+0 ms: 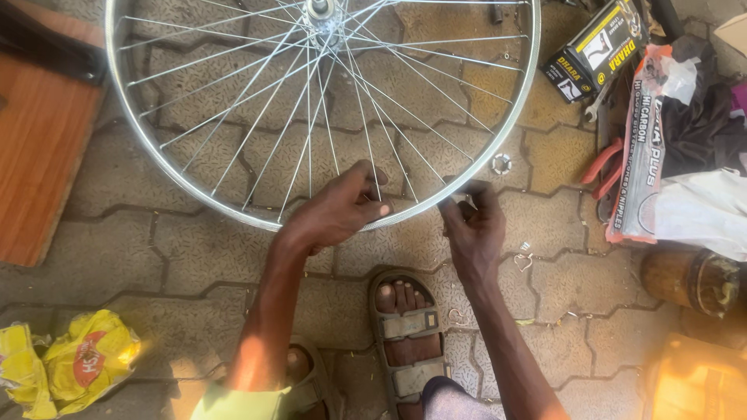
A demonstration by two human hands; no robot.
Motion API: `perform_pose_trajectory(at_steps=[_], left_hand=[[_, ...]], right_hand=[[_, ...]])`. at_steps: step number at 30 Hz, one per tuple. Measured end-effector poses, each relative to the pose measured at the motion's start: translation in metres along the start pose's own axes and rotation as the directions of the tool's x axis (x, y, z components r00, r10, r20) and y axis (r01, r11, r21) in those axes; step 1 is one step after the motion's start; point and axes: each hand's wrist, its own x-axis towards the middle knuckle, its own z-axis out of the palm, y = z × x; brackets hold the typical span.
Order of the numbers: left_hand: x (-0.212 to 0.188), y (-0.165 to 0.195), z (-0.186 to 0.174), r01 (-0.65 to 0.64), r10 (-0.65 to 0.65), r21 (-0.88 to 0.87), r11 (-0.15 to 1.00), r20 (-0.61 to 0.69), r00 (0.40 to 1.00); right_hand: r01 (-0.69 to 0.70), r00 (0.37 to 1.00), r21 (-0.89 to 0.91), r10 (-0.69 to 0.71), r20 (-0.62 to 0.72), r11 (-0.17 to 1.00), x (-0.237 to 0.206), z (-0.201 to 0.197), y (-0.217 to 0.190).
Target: The person adjusts the spokes of a bicycle wheel using a spoke wrench, tightening and loosening nipples to align the rim. The person rotates the wheel to check alignment and continues adjusting individual spokes around the rim.
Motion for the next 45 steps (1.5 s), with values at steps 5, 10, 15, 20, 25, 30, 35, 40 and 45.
perform_pose_trajectory(at_steps=[5,10,15,20,25,30,35,40,45], left_hand=[[-0.002,0.002,0.005,0.103,-0.099,0.044,0.994,-0.077,0.992],[0.006,0.019,0.028,0.137,-0.133,0.009,0.991,-0.193,0.972],[0.019,0.011,0.046,0.028,-0.049,-0.129,0.991,-0.162,0.986],[0.028,-0.008,0.059,-0.424,0.533,0.362,0.830,-0.289,0.796],[0.028,-0.012,0.076,-0.259,0.458,0.588,0.767,-0.218,0.862],[0.028,-0.013,0.081,-0.288,0.533,0.652,0.701,-0.212,0.819],[0.031,-0.017,0.085,-0.255,0.608,0.758,0.601,-0.226,0.761],[0.033,-0.018,0.088,-0.223,0.605,0.798,0.560,-0.209,0.768],[0.030,-0.016,0.082,-0.218,0.434,0.643,0.734,-0.197,0.879]], right_hand=[[-0.035,0.999,-0.050,0.034,-0.018,0.998,0.001,-0.003,0.000],[0.036,0.998,-0.120,-0.042,-0.052,0.992,0.020,-0.013,0.005],[0.043,0.998,-0.081,-0.046,-0.045,0.996,0.041,-0.029,0.006],[0.094,0.994,-0.218,-0.102,-0.026,0.971,0.052,-0.033,0.007],[0.176,0.984,-0.191,-0.175,0.021,0.966,0.057,-0.038,0.008],[0.123,0.992,-0.276,-0.115,0.046,0.953,0.059,-0.042,0.006],[0.120,0.993,-0.103,-0.117,0.028,0.988,0.057,-0.039,0.001],[0.119,0.993,-0.145,-0.115,0.035,0.982,0.059,-0.038,-0.001],[0.073,0.997,-0.086,-0.075,-0.021,0.994,0.059,-0.038,-0.001]])
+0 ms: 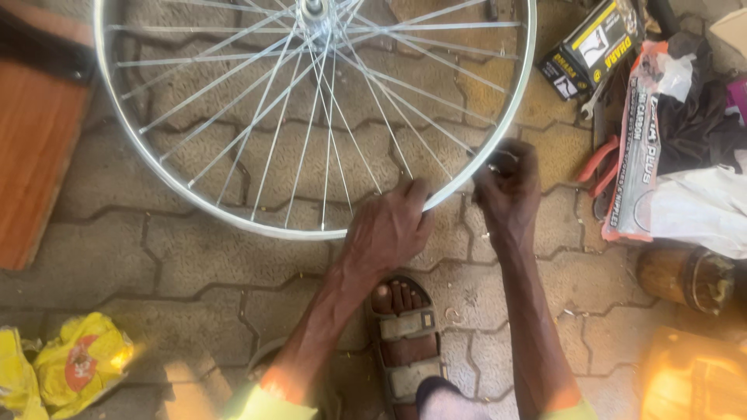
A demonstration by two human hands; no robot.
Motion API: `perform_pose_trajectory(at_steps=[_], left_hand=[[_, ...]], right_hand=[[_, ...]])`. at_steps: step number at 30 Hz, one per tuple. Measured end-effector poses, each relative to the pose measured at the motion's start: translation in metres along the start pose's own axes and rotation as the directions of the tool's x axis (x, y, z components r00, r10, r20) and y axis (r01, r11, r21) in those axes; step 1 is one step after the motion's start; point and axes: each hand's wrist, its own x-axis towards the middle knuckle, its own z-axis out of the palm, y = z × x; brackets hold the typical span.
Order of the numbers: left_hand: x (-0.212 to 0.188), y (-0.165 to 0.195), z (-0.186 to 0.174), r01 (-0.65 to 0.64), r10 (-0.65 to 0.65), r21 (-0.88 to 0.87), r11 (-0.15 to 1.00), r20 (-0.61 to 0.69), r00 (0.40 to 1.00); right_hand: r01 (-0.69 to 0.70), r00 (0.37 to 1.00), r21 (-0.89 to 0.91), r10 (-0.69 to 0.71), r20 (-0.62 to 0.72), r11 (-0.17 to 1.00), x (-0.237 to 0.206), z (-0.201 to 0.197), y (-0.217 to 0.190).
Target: The person adjusts the spokes of a bicycle wheel using a spoke wrench, tightening and loosening nipples to align the rim. The person rotates the wheel to check alignment and continues adjusting individual spokes around the rim.
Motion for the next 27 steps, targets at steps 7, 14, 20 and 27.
perform_pose_trajectory(at_steps=[7,14,20,27], left_hand=[[0.000,-0.002,-0.005,-0.027,0.027,-0.049,0.998,-0.015,1.000],[0.000,0.000,-0.005,-0.049,0.042,-0.135,0.990,-0.056,0.998],[0.005,-0.004,-0.029,-0.130,0.162,0.102,0.986,-0.462,0.872],[0.003,-0.030,-0.056,0.233,-0.252,-0.136,0.963,-0.141,0.957]], right_hand=[[-0.012,1.000,-0.038,0.012,0.013,0.999,-0.001,0.002,-0.001],[-0.082,0.996,-0.067,0.084,0.027,0.994,0.004,0.002,0.002],[-0.039,0.999,0.042,0.040,-0.020,0.998,0.013,0.000,-0.007],[-0.086,0.996,-0.114,0.085,-0.007,0.990,0.029,-0.001,-0.009]])
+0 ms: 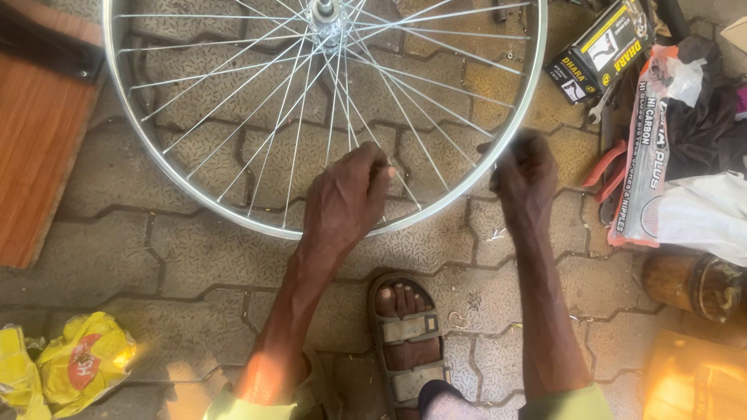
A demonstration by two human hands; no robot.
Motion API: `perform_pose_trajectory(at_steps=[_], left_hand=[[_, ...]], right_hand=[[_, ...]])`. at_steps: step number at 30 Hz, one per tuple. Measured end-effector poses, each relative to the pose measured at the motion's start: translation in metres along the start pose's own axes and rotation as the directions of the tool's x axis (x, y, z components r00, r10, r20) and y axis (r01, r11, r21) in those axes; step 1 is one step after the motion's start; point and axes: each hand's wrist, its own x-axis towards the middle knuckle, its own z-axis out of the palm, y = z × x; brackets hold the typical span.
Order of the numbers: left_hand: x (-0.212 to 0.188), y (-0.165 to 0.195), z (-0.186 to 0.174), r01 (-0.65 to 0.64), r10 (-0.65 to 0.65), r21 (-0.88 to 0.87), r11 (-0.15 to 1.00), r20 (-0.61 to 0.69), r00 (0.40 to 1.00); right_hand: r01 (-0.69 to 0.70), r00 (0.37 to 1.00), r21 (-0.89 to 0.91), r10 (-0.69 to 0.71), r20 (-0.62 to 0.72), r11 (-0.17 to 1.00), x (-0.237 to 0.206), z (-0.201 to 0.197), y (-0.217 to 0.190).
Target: The person adjusts the spokes of a bicycle wheel using a spoke wrench, tightening and loosening nipples to align the rim. The person rotates the wheel to check alignment and continues adjusting individual spokes around the rim.
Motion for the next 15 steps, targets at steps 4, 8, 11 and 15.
perform_pose_trajectory(at_steps=[4,8,11,15], left_hand=[[-0.002,-0.005,0.013,-0.198,0.190,-0.045,0.979,-0.147,0.971],[-0.001,-0.003,0.019,-0.168,0.144,-0.057,0.984,-0.301,0.943],[0.002,0.003,0.010,-0.082,0.052,-0.126,0.989,-0.228,0.972],[-0.001,0.012,-0.003,0.292,-0.278,-0.019,0.956,0.250,0.927]], right_hand=[[0.115,0.990,0.049,-0.118,0.071,0.992,0.010,-0.009,0.007],[0.173,0.982,0.039,-0.175,0.072,0.984,0.013,-0.013,0.015],[0.216,0.976,-0.075,-0.212,0.056,0.973,0.021,-0.012,0.016],[0.175,0.984,0.043,-0.176,0.005,0.984,0.012,-0.009,0.006]])
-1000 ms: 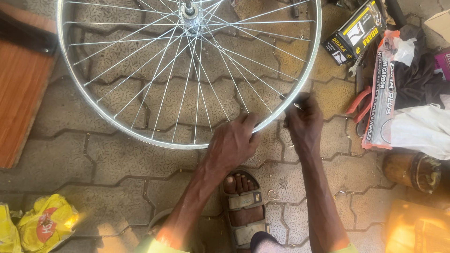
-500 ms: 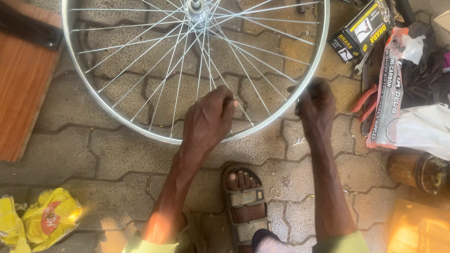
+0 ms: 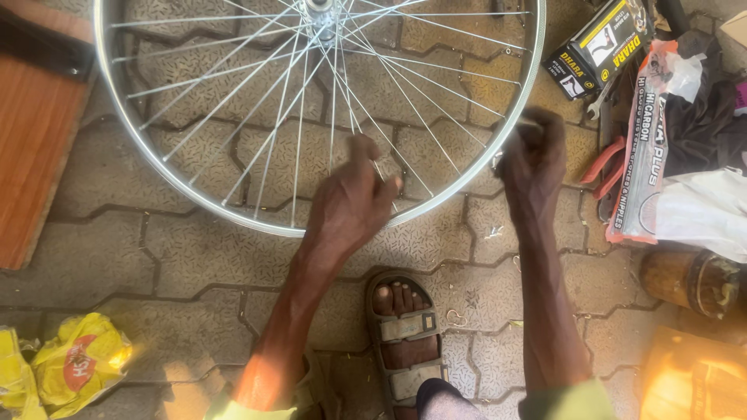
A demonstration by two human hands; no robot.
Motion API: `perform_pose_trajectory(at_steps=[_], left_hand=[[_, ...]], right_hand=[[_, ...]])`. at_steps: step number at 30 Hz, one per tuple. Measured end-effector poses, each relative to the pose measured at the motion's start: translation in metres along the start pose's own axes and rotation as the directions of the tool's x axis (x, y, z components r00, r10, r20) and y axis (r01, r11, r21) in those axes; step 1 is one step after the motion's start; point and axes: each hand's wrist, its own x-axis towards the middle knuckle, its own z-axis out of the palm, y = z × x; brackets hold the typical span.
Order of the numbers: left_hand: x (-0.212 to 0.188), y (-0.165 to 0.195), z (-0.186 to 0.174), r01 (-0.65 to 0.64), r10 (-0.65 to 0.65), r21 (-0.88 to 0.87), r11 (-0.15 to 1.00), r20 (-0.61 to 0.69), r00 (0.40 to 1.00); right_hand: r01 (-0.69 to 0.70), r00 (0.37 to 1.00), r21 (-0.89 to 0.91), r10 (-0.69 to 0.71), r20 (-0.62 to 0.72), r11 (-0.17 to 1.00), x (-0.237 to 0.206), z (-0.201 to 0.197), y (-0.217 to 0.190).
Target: The person adjusts the spokes of a bicycle wheel using a spoke wrench, tightening and loosening nipples to align the rim. The person rotates the wheel to check alignment and continues adjusting individual spokes around the rim.
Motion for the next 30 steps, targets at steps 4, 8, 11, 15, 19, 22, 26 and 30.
perform_pose_trajectory(at_steps=[4,8,11,15,19,22,26,30], left_hand=[[-0.006,-0.001,-0.002,-0.447,0.443,0.023,0.894,0.088,0.892],[-0.008,0.004,0.009,-0.488,0.469,0.190,0.852,0.136,0.873],[-0.013,0.011,0.015,-0.342,0.315,0.149,0.928,0.180,0.932],[-0.014,0.018,0.020,-0.402,0.389,0.200,0.894,0.103,0.916],[-0.009,0.012,0.037,-0.450,0.452,0.198,0.871,0.040,0.891],[-0.003,0.000,0.056,-0.535,0.575,0.282,0.796,-0.079,0.814],[0.002,-0.009,0.073,-0.612,0.701,0.363,0.703,-0.208,0.682],[0.002,-0.008,0.071,-0.623,0.724,0.386,0.680,-0.221,0.654]], right_hand=[[-0.180,0.983,0.133,0.183,-0.010,0.975,-0.046,0.018,-0.018],[-0.176,0.984,0.246,0.177,0.015,0.953,-0.075,0.036,-0.019],[-0.114,0.992,0.107,0.119,-0.039,0.988,-0.065,0.034,-0.010],[-0.081,0.995,0.073,0.085,-0.054,0.994,-0.053,0.026,-0.002],[-0.093,0.993,0.153,0.102,-0.052,0.984,-0.050,0.024,-0.003],[-0.011,0.999,0.062,0.013,-0.034,0.998,-0.049,0.024,-0.005],[-0.017,1.000,-0.078,0.017,-0.003,0.997,-0.046,0.019,-0.005],[-0.017,1.000,0.019,0.017,-0.005,1.000,-0.046,0.017,-0.002]])
